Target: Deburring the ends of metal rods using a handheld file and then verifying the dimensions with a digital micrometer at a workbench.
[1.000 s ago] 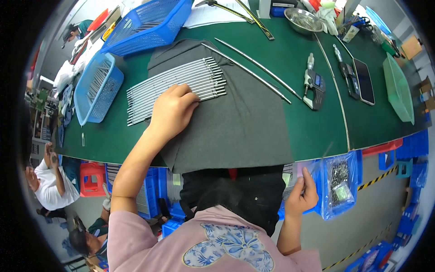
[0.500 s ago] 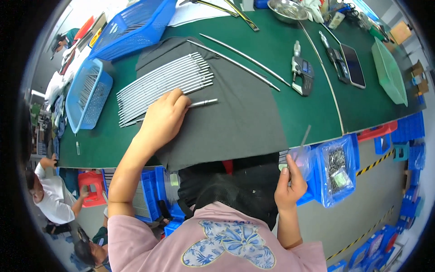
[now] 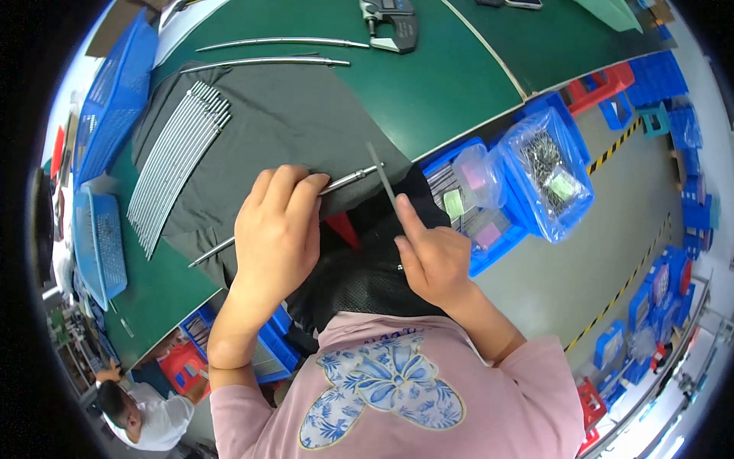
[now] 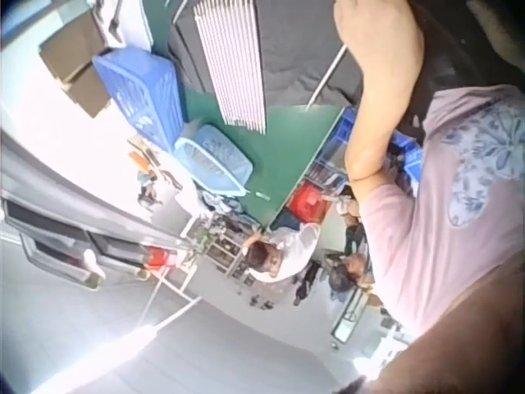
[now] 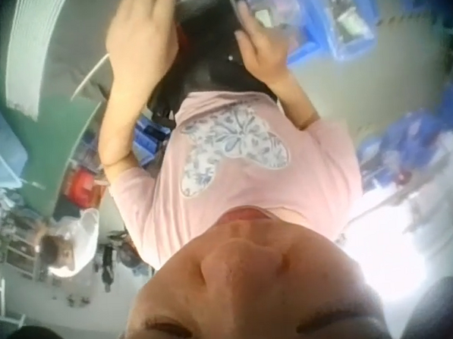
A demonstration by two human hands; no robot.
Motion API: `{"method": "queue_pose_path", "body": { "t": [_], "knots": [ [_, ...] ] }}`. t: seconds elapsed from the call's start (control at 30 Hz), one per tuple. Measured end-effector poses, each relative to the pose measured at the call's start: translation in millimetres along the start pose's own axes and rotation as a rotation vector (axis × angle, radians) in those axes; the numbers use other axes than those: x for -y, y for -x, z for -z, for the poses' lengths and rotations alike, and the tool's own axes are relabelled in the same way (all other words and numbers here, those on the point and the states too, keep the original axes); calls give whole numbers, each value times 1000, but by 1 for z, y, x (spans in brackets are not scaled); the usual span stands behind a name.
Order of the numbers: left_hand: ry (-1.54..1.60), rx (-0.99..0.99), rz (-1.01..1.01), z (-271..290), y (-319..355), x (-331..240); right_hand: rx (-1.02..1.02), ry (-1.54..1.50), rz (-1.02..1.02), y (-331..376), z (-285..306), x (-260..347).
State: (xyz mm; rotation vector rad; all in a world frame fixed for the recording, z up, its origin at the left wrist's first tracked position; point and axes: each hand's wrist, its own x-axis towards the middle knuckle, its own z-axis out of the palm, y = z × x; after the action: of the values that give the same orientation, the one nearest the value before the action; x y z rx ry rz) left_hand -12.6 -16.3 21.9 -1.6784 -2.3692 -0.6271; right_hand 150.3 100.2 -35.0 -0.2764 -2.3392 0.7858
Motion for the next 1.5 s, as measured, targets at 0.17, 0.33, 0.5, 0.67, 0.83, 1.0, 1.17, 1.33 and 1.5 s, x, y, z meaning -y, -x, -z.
{"method": "queue_pose_path", "body": {
  "t": [0.17, 0.33, 0.5, 0.67, 0.83, 1.0, 1.17, 1.33, 1.5],
  "knots": [
    [181, -114, 11, -13, -5, -4, 3, -18, -24, 2, -6, 3],
    [195, -147, 28, -19, -7, -4, 65, -46, -72, 4, -7, 2],
    [211, -107, -1, -19, -9, -3, 62, -52, -57, 4, -8, 3],
    [228, -111, 3, -19, -8, -2, 118, -62, -64, 1, -6, 8],
    [250, -147, 19, -22, -8, -3, 129, 50, -55, -1, -8, 10],
    [320, -155, -8, -25, -8, -3, 119, 131, -27, -1, -8, 13],
    [341, -131, -14, -25, -4, -5, 102, 145, -30, 8, -7, 19],
    [386, -158, -42, -28, -5, -3, -48, 241, 18, -2, -22, 21],
    [407, -209, -37, -32, -4, -2, 31, 252, 2, 6, -12, 25]
  ]
}}
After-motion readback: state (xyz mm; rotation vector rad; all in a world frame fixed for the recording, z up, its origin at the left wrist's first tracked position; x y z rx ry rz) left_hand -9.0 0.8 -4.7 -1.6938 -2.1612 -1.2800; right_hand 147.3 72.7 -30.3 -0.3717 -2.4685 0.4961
